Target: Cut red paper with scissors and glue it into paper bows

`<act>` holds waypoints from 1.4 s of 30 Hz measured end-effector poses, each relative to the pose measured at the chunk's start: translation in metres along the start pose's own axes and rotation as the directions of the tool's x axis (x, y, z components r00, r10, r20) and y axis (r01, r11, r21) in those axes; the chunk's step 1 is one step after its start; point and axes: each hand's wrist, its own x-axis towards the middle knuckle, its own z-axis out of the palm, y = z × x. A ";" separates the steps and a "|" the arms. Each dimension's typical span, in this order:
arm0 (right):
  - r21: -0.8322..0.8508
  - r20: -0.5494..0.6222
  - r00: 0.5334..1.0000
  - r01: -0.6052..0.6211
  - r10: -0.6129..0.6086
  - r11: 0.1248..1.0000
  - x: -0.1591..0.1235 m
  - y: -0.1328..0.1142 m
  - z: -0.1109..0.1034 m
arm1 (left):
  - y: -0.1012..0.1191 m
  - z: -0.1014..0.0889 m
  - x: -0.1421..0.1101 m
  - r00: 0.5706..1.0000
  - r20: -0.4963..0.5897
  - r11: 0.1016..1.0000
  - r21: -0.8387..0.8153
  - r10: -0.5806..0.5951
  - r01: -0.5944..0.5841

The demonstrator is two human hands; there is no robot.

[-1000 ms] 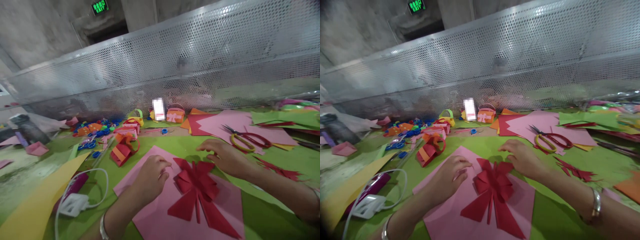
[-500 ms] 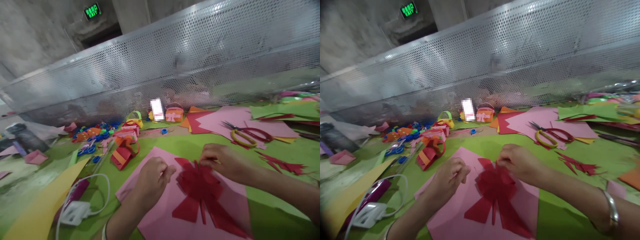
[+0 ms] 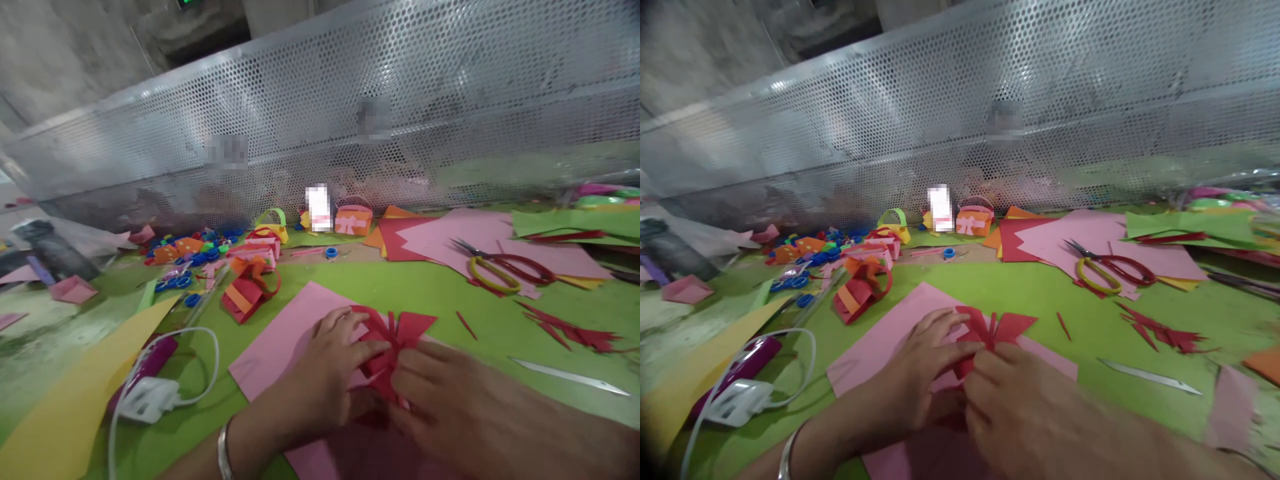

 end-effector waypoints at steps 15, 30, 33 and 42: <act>-0.161 0.120 0.988 0.118 -0.099 0.980 -0.002 -0.007 0.021 | -0.001 0.003 -0.001 0.996 0.016 0.996 0.000 -0.086 0.086; -0.426 0.119 0.980 0.193 -0.157 0.884 0.026 -0.015 -0.008 | -0.010 0.005 0.002 0.999 0.030 0.999 0.011 -0.041 0.041; -0.344 0.069 0.984 0.177 -0.163 0.922 0.021 -0.010 -0.004 | -0.012 0.007 0.002 0.999 0.025 0.999 0.018 -0.049 0.048; 0.370 -0.153 0.937 -0.240 0.314 0.897 0.011 0.024 0.020 | -0.010 0.008 -0.002 0.999 -0.042 0.998 -0.053 -0.023 0.021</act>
